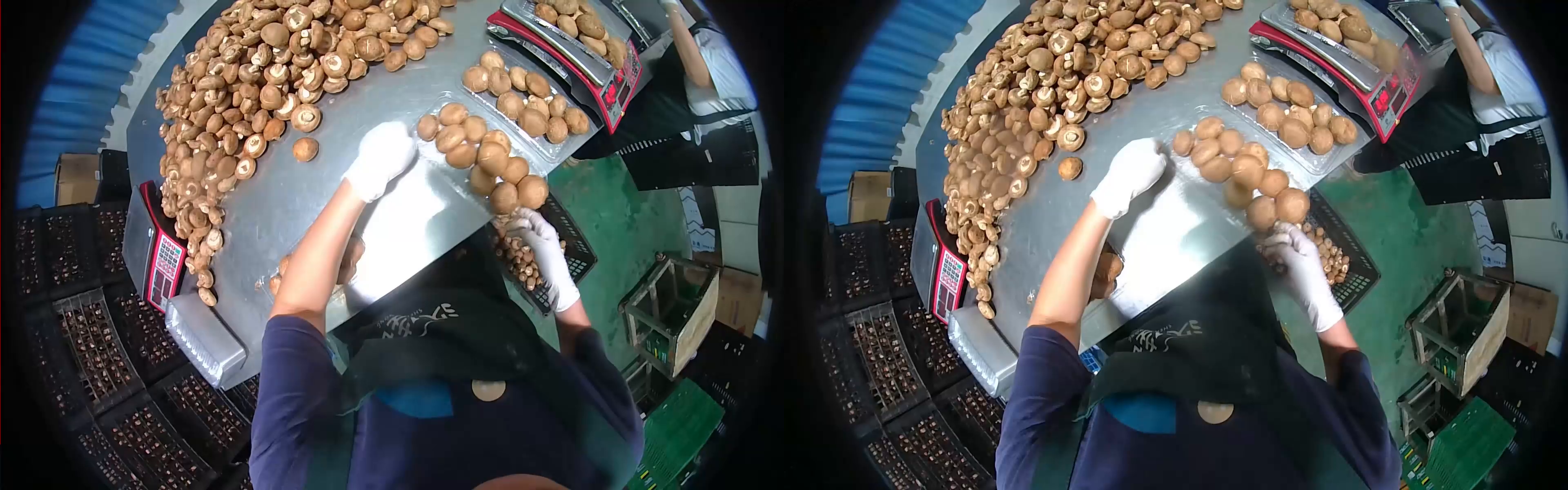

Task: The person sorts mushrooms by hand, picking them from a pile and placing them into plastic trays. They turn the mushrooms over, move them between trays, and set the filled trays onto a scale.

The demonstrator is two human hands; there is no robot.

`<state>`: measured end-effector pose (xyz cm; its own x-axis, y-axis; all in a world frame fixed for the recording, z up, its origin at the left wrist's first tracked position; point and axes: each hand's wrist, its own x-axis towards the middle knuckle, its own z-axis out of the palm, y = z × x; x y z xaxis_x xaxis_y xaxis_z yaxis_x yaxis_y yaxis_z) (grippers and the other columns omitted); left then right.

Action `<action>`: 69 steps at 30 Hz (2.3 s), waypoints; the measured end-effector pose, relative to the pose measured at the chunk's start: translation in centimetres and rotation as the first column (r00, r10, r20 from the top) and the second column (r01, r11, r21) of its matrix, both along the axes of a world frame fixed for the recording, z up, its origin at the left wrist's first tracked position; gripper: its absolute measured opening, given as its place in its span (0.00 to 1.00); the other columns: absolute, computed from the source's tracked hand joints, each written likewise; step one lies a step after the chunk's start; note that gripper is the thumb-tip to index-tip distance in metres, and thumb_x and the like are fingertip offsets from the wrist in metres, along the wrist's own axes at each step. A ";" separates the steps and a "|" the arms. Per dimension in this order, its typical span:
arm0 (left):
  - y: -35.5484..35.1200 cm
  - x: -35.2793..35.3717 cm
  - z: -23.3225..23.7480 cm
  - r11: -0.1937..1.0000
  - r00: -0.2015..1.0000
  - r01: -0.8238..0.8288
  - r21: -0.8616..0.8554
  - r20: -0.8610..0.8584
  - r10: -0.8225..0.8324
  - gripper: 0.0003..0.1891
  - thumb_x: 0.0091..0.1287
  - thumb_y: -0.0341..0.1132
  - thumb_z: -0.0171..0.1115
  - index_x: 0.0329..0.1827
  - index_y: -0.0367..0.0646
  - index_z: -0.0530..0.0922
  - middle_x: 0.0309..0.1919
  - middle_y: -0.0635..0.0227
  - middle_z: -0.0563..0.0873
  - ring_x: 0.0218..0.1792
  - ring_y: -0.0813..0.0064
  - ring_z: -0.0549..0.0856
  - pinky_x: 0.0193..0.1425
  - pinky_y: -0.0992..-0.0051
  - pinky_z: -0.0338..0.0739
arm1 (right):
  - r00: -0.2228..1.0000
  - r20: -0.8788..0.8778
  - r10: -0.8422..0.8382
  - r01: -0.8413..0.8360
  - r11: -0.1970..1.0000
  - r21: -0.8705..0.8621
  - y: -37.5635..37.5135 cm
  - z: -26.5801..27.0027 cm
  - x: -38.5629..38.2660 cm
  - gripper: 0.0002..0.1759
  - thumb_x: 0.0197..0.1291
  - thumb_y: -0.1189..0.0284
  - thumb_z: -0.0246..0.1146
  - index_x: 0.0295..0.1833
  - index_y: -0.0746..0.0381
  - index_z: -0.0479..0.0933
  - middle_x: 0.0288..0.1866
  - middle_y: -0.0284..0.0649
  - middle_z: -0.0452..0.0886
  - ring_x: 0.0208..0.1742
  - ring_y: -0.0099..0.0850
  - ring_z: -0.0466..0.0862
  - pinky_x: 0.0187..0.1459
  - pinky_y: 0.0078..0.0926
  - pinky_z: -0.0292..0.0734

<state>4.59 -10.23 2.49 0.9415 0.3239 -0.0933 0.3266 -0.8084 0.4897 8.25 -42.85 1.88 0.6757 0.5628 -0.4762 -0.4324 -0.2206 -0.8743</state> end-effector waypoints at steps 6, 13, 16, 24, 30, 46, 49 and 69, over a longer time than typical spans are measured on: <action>1.4 -3.8 4.2 0.994 0.989 -0.109 -0.008 0.100 0.109 0.20 0.66 0.39 0.53 0.55 0.34 0.78 0.45 0.43 0.84 0.50 0.47 0.82 0.57 0.60 0.75 | 0.980 0.166 0.113 -0.074 0.971 -0.226 -3.4 -0.7 1.3 0.16 0.68 0.76 0.53 0.57 0.69 0.77 0.41 0.33 0.83 0.39 0.21 0.80 0.43 0.17 0.74; 2.9 -27.8 6.4 0.704 0.704 -0.708 0.052 0.131 0.698 0.18 0.69 0.33 0.57 0.59 0.33 0.78 0.50 0.51 0.86 0.51 0.59 0.85 0.58 0.69 0.77 | 0.724 0.478 0.497 -0.449 0.866 -0.220 6.8 2.4 -5.3 0.13 0.65 0.78 0.59 0.54 0.66 0.78 0.40 0.46 0.84 0.39 0.33 0.84 0.44 0.28 0.78; 0.5 -34.8 3.3 0.555 0.547 -0.809 -0.192 0.098 0.831 0.16 0.69 0.34 0.58 0.54 0.34 0.81 0.46 0.51 0.87 0.48 0.58 0.87 0.53 0.69 0.79 | 0.485 0.733 0.477 -0.481 0.845 -0.232 14.1 1.4 -7.3 0.15 0.63 0.76 0.61 0.55 0.63 0.78 0.38 0.45 0.83 0.37 0.36 0.84 0.41 0.30 0.78; -2.2 -35.4 1.8 0.507 0.518 -0.784 -0.357 0.073 0.852 0.15 0.69 0.33 0.56 0.56 0.36 0.80 0.45 0.48 0.85 0.44 0.56 0.86 0.49 0.67 0.79 | 0.343 0.745 0.573 -0.512 0.779 -0.363 23.1 0.4 -6.1 0.16 0.66 0.68 0.59 0.56 0.63 0.79 0.39 0.45 0.85 0.38 0.37 0.85 0.43 0.29 0.78; 7.0 -39.0 -0.1 0.404 0.420 -0.902 0.153 0.527 0.739 0.14 0.64 0.29 0.60 0.53 0.37 0.80 0.42 0.55 0.83 0.46 0.57 0.83 0.51 0.65 0.77 | 0.528 0.672 0.520 -0.477 0.836 -0.272 27.8 -1.4 -3.3 0.17 0.67 0.68 0.59 0.57 0.65 0.79 0.45 0.43 0.85 0.44 0.31 0.84 0.50 0.27 0.76; 5.7 -38.3 3.7 0.388 0.204 -0.384 -0.838 0.333 0.921 0.29 0.64 0.34 0.67 0.67 0.34 0.71 0.60 0.58 0.79 0.60 0.70 0.79 0.63 0.73 0.74 | -0.142 0.850 0.508 -0.166 0.834 -0.526 37.6 -4.9 -3.3 0.29 0.61 0.49 0.61 0.61 0.56 0.77 0.51 0.47 0.81 0.52 0.45 0.81 0.50 0.42 0.78; 4.7 -37.0 3.4 0.223 0.161 0.316 -0.922 0.284 0.945 0.28 0.69 0.33 0.63 0.69 0.32 0.66 0.61 0.51 0.77 0.60 0.62 0.80 0.67 0.65 0.75 | -0.168 0.829 0.534 -0.152 0.817 -0.557 37.5 -5.1 -3.0 0.28 0.63 0.49 0.60 0.62 0.55 0.77 0.52 0.46 0.81 0.51 0.44 0.81 0.49 0.41 0.78; -2.6 -27.0 1.8 0.985 0.889 -0.171 0.038 0.436 0.138 0.32 0.47 0.32 0.75 0.59 0.40 0.76 0.57 0.59 0.79 0.61 0.54 0.75 0.63 0.62 0.72 | 0.206 0.896 0.393 -0.396 0.871 -0.291 24.2 -0.8 -4.9 0.18 0.63 0.67 0.63 0.57 0.59 0.78 0.53 0.45 0.82 0.56 0.43 0.81 0.59 0.35 0.74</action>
<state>-22.45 -12.87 4.29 0.8215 0.4587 0.3389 0.2210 -0.8039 0.5522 3.34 -18.68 1.07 0.3424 0.8962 0.2822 0.7809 -0.1044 -0.6159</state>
